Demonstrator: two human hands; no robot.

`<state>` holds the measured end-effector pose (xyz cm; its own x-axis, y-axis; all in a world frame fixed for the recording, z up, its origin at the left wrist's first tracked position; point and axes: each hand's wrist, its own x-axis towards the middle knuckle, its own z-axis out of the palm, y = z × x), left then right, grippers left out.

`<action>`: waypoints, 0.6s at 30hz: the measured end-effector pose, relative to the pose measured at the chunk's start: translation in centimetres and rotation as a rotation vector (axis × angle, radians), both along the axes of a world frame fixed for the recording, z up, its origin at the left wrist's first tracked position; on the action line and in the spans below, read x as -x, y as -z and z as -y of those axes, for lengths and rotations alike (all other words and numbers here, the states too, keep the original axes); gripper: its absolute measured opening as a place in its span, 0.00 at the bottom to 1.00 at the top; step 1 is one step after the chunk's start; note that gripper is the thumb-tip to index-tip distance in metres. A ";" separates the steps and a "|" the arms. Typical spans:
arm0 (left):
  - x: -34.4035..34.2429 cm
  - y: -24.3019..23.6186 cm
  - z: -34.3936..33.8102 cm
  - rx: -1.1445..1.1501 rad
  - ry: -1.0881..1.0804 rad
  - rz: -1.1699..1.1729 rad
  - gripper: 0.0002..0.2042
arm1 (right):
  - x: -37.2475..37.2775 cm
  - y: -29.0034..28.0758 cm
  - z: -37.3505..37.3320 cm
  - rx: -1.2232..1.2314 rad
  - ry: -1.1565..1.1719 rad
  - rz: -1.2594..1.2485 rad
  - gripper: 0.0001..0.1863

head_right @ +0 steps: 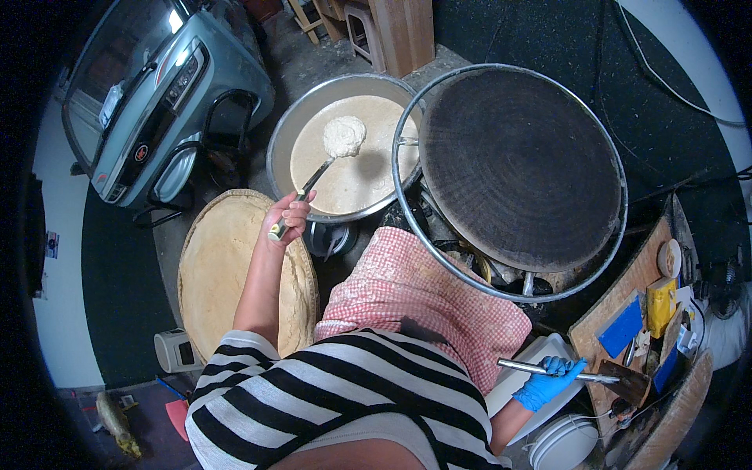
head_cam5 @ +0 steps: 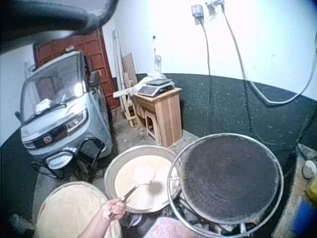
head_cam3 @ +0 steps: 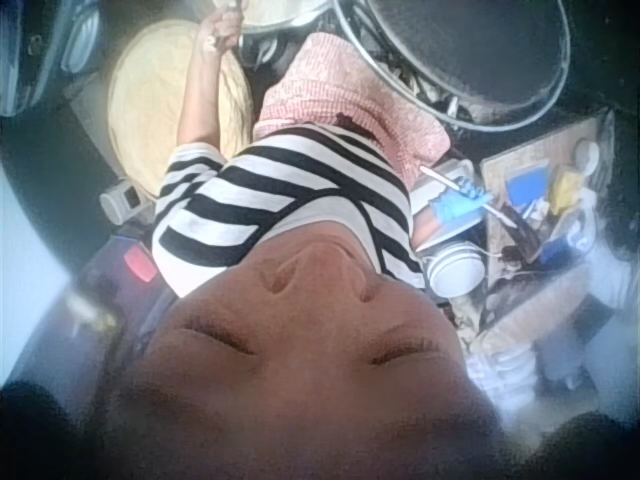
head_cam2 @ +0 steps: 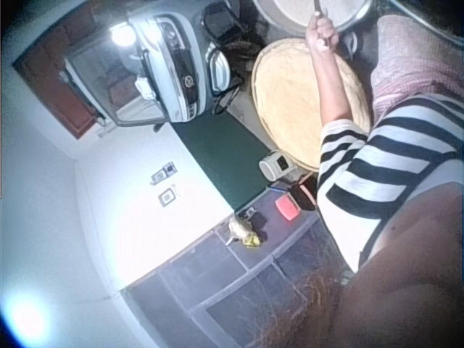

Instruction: The person scoops batter from a large metal bowl and spreads it in a circular motion on a hot griddle using a wooden spreader. They cook the crepe, lift it with a blue plastic scraper, and place it onto a stack on a wooden board. The person repeats this process multiple times.

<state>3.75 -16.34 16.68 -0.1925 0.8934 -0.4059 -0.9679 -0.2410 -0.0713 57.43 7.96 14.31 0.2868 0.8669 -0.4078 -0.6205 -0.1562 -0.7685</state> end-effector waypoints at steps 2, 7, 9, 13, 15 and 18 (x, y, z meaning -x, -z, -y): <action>0.0 0.0 0.0 0.005 -0.001 0.004 0.19 | 0.0 0.0 0.0 -0.002 -0.006 0.001 0.23; -0.1 -0.3 -0.2 0.027 -0.008 0.009 0.18 | 0.0 0.2 -0.2 -0.003 -0.010 0.000 0.23; -0.2 -0.7 -0.4 0.046 -0.007 0.005 0.18 | -0.1 0.4 -0.2 -0.012 -0.026 -0.009 0.23; -0.5 -2.4 -1.3 0.064 0.001 -0.047 0.20 | -0.2 0.7 -0.3 -0.008 -0.038 -0.040 0.24; -0.6 -3.8 -2.2 0.068 0.031 -0.104 0.20 | -0.1 1.0 -0.4 -0.032 -0.051 -0.041 0.24; -1.0 -5.9 -4.2 0.069 0.075 -0.211 0.19 | -0.1 1.2 -0.5 0.027 -0.031 0.000 0.21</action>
<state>4.76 -12.09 22.63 -0.2137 0.8801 -0.4240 -0.9750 -0.1650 0.1491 57.50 8.42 13.12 0.2601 0.8638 -0.4315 -0.6152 -0.1962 -0.7635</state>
